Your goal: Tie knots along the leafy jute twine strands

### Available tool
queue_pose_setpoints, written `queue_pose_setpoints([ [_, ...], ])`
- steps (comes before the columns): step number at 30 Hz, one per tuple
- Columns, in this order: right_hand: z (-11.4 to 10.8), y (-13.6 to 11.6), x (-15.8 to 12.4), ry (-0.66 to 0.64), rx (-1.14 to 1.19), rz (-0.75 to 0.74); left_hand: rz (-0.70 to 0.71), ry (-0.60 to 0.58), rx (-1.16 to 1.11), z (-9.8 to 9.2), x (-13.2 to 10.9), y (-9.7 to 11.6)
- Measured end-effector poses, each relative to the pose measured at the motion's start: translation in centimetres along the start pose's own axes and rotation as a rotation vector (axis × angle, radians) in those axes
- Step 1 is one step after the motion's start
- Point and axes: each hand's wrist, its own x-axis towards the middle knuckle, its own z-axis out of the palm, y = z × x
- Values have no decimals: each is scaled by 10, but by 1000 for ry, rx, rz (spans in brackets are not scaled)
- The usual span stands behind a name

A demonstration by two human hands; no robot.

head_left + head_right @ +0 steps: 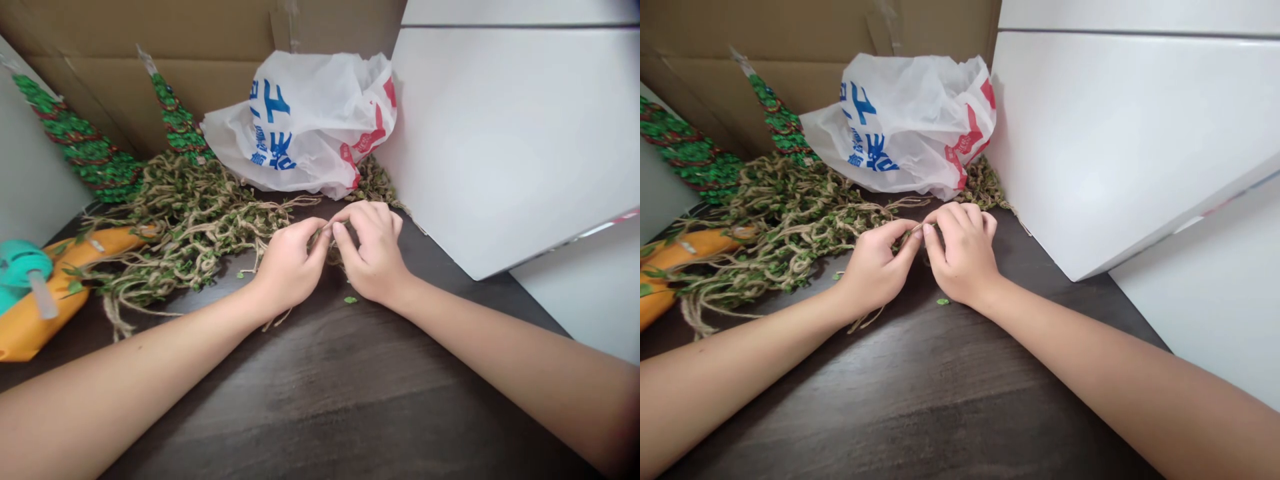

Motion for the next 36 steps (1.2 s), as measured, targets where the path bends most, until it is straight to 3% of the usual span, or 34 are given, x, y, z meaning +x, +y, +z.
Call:
queue_pose_setpoints([
  [10, -1, 2, 3, -76, 83, 66, -29, 4, -57, -3, -1, 1],
  [18, -3, 4, 4, -56, 326, -107, -24, 88, -124, -3, -1, 1],
  [23, 2, 8, 6, 45, 400, -70, 0, -94, -186, -3, -1, 1],
  [26, 3, 11, 8, 7, 388, -25, 88, -168, -285, -4, -3, 4],
  [32, 5, 12, 9, -78, 431, -30, 84, -3, -414, -2, -5, 2],
  [36, 7, 12, 7, -108, 513, 26, 56, 28, -392, 1, -5, -1],
])
